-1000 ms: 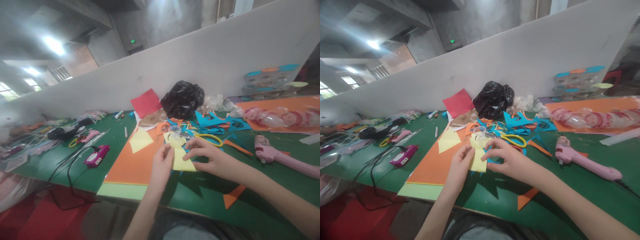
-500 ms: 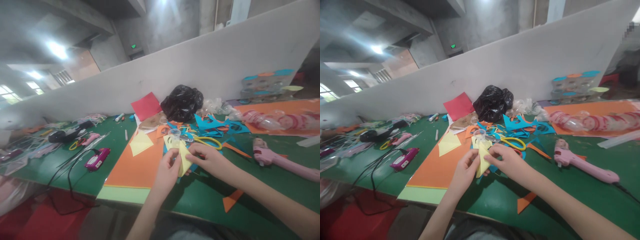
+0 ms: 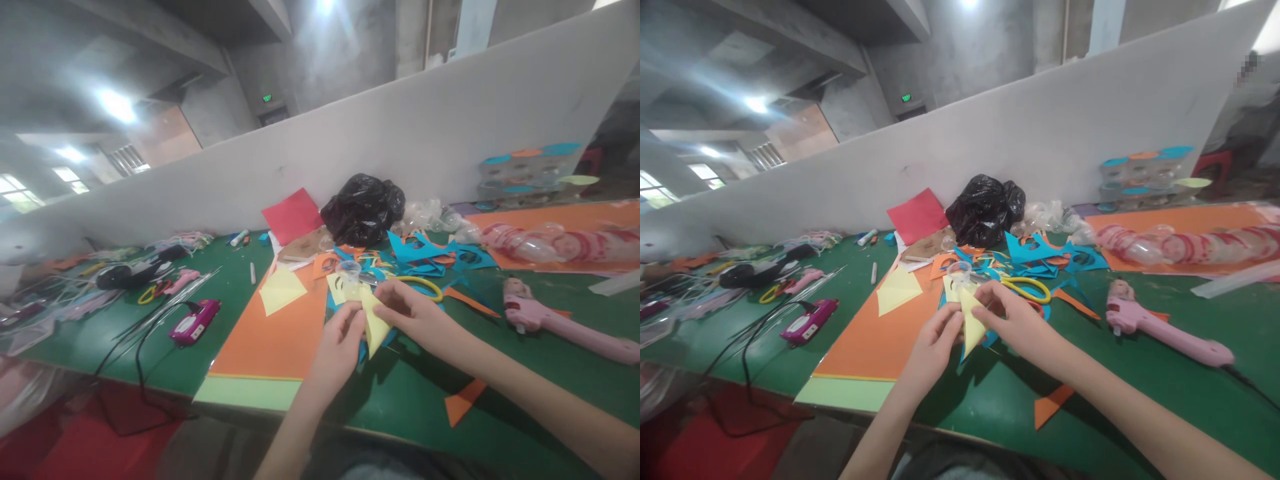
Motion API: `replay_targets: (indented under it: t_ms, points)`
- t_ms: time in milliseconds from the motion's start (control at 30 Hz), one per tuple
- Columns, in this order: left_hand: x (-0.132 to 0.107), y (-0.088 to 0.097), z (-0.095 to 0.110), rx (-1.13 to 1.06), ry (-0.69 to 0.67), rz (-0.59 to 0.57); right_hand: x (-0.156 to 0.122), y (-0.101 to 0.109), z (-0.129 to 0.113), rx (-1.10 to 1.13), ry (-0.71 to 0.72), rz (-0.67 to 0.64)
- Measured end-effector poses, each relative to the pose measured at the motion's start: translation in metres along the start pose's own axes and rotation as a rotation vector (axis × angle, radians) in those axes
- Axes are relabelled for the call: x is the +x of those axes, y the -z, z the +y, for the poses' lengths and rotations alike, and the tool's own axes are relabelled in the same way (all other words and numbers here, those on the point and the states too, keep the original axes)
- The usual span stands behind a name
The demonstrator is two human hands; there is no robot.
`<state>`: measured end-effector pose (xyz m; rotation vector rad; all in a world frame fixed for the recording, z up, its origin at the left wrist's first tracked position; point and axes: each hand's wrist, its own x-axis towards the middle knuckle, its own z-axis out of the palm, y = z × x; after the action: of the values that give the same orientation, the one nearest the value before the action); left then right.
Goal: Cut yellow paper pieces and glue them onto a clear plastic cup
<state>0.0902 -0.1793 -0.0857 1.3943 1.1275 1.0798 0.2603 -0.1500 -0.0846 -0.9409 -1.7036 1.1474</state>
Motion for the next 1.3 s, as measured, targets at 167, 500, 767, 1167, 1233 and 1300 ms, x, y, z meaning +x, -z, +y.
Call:
replay_targets:
  t_ms: [167,500,767,1167,1233,1300]
  points:
    - [-0.001,-0.003,0.003,-0.044,0.043,-0.069,0.001,0.001,0.007,-0.018,0.003,0.0]
    - [-0.001,-0.001,0.002,0.004,0.02,-0.084,0.001,0.002,0.009,-0.06,-0.017,-0.055]
    - [-0.003,0.0,0.0,0.159,0.022,-0.126,0.0,0.004,0.005,-0.121,-0.015,0.004]
    - [-0.007,0.0,0.004,0.359,0.019,-0.126,0.002,0.006,0.003,-0.044,-0.036,-0.005]
    - [-0.008,0.0,0.004,0.369,0.014,-0.123,0.002,0.006,0.003,-0.039,-0.031,0.002]
    - [-0.008,0.001,0.003,0.368,0.011,-0.122,0.002,0.007,0.003,-0.04,-0.032,0.007]
